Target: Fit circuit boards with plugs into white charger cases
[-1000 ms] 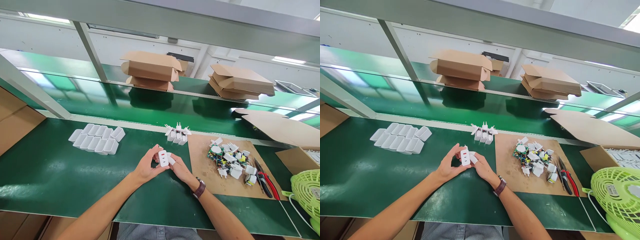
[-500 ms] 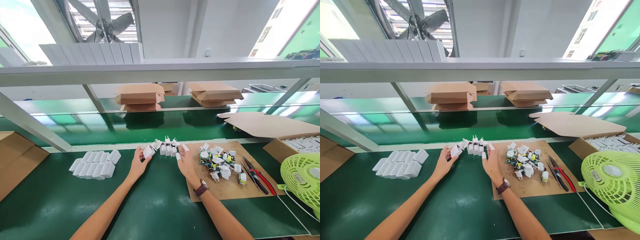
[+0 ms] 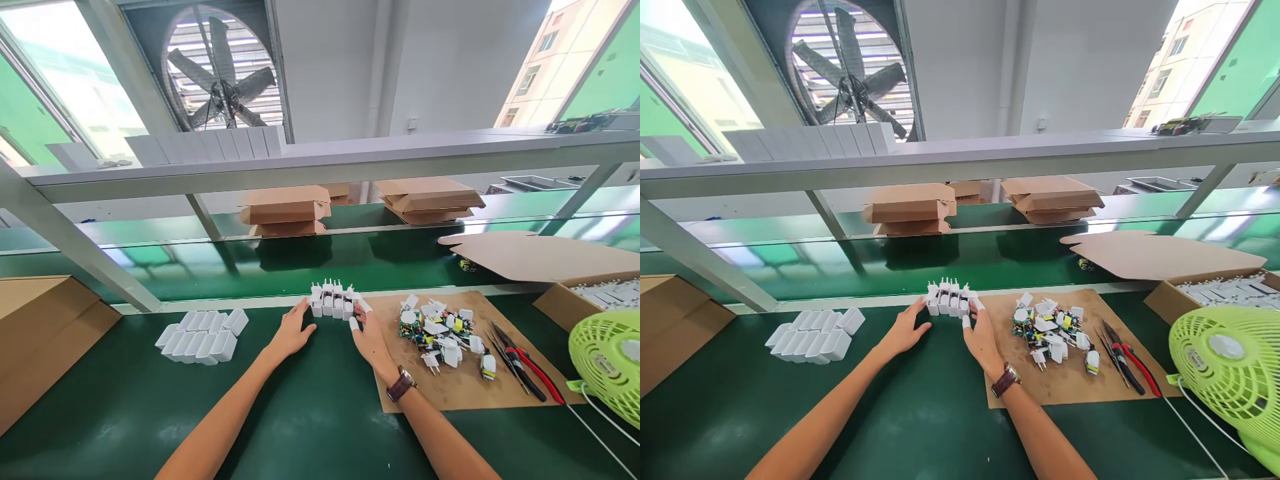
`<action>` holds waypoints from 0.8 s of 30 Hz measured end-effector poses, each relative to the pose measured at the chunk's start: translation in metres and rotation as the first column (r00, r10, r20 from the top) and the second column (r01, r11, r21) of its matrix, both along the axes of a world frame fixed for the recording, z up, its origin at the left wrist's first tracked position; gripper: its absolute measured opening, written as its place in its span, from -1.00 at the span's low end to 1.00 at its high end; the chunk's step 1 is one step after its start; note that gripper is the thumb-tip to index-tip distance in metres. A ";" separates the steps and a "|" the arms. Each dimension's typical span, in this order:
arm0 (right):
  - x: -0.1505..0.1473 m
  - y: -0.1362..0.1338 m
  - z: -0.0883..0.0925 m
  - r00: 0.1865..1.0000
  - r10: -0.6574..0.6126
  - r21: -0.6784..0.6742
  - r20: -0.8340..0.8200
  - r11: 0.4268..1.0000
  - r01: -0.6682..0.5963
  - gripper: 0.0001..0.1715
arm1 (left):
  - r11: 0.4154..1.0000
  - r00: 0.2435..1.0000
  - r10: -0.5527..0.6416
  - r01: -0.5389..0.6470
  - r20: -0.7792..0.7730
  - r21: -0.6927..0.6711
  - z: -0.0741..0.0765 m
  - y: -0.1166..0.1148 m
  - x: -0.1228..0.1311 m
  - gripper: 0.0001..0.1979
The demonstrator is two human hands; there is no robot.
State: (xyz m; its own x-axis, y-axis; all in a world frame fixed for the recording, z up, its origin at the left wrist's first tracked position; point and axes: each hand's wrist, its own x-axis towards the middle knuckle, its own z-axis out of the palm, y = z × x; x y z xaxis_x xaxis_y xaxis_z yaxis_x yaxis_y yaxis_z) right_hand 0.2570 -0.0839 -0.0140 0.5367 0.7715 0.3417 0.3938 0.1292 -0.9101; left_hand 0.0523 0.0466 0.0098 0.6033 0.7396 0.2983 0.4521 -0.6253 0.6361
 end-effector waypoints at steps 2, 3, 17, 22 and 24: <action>0.000 -0.002 0.004 0.997 -0.047 0.000 0.065 0.999 0.047 -0.40 | 0.996 0.998 0.046 -0.042 -0.052 0.074 0.020 0.002 -0.025 -0.43; 0.000 -0.004 0.008 0.993 -0.062 0.001 0.098 0.998 0.063 -0.40 | 0.983 0.991 0.091 -0.073 -0.102 0.166 0.031 0.004 -0.041 -0.48; 0.004 -0.028 0.059 0.746 -0.042 -0.119 0.665 0.980 0.161 -0.48 | 0.941 0.915 0.128 0.010 -0.383 0.339 0.027 0.016 -0.083 -0.72; 0.059 -0.061 0.088 0.501 0.083 -0.356 0.862 0.803 0.479 -0.76 | 0.970 0.983 -0.072 0.108 -0.170 0.218 0.012 -0.023 -0.046 -0.71; 0.078 -0.071 0.093 0.485 0.127 -0.395 0.865 0.769 0.504 -0.75 | 0.977 0.991 -0.074 0.095 -0.115 0.190 0.005 -0.032 -0.044 -0.63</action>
State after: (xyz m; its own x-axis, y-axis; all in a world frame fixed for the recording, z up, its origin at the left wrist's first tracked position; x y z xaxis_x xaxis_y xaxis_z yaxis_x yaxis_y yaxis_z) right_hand 0.3348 -0.1549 0.0786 0.4045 0.8751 0.2655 0.9067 -0.4217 0.0085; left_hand 0.0087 0.0146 0.0150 0.6972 0.6191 0.3614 0.4516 -0.7708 0.4494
